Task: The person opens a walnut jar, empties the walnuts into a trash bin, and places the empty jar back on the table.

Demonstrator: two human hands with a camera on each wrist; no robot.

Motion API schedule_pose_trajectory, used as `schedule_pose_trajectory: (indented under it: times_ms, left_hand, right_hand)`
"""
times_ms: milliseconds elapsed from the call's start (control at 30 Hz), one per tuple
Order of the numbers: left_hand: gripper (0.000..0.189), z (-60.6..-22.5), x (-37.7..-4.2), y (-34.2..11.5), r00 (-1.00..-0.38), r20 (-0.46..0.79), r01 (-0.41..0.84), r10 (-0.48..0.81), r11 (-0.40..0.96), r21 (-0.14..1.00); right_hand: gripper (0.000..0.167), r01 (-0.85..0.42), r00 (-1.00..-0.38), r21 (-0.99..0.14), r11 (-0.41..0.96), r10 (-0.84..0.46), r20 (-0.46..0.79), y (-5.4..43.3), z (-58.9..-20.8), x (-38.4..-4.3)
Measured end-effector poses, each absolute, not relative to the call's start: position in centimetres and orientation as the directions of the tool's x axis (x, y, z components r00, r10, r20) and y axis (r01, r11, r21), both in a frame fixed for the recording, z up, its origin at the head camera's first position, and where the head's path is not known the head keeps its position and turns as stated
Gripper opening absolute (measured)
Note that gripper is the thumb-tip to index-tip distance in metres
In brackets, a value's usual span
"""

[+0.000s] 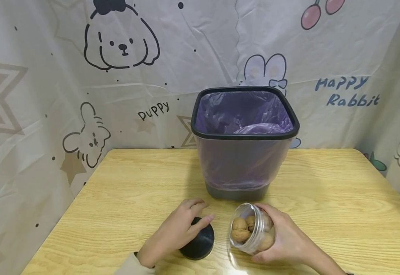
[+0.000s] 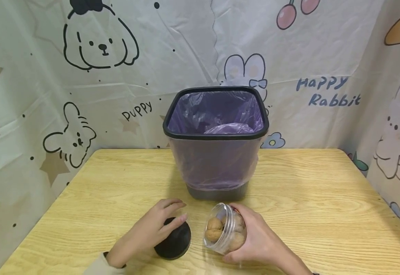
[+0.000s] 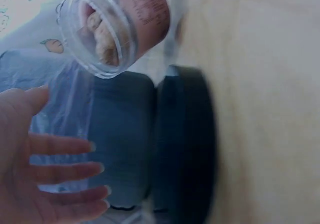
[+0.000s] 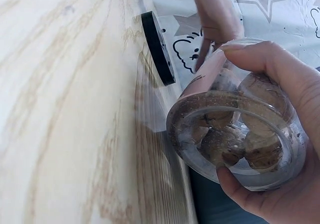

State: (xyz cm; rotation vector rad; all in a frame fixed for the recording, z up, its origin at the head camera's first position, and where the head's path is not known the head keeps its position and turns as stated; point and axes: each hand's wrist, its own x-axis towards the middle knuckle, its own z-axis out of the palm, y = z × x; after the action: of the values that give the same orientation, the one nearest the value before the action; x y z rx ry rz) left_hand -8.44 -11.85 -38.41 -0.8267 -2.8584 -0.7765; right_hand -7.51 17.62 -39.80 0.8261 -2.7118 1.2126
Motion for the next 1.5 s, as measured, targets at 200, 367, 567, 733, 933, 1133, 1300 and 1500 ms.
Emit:
schedule_pose_trajectory:
  times_ms: [200,367,567,733,933,1133,1300,1500]
  left_hand:
    - [0.060,-35.1,-9.6,-11.8,-0.887,0.346,0.444,0.304,0.767,0.463]
    - [0.067,-30.4,-11.3,-12.2,-0.884,0.418,0.400,0.209,0.800,0.447]
    - [0.087,-25.0,-13.5,-12.2,-0.925,0.341,0.311,0.168,0.850,0.424]
    - [0.094,-23.1,-14.6,-11.7,-0.938,0.310,0.275,0.154,0.876,0.396]
    - [0.086,-21.6,-15.4,-10.5,-0.924,0.326,0.312,0.201,0.889,0.336]
    - [0.083,-20.4,-16.6,-10.1,-0.953,0.224,0.266,0.203,0.915,0.303]
    - [0.083,-20.2,-17.3,-10.1,-0.982,0.097,0.186,0.164,0.934,0.304]
    - [0.080,-19.7,-17.2,-9.7,-0.986,0.052,0.169,0.161,0.944,0.284]
  right_hand:
    - [0.100,-0.503,-0.854,-0.664,0.553,-0.439,0.280,17.7,-39.7,-7.7]
    - [0.100,-0.525,-0.842,-0.654,0.545,-0.444,0.306,17.6,-39.8,-7.9]
    - [0.099,-0.522,-0.842,-0.656,0.546,-0.452,0.294,17.6,-40.0,-7.8]
    - [0.100,-0.511,-0.849,-0.665,0.544,-0.443,0.290,17.7,-39.9,-7.7]
    - [0.103,-0.526,-0.845,-0.645,0.554,-0.428,0.321,17.7,-39.6,-7.7]
    - [0.105,-0.550,-0.834,-0.598,0.582,-0.407,0.371,17.7,-38.7,-7.3]
    - [0.106,-0.555,-0.832,-0.584,0.592,-0.394,0.391,18.2,-37.4,-7.2]
    - [0.108,-0.551,-0.831,-0.547,0.630,-0.355,0.427,18.6,-35.5,-7.3]
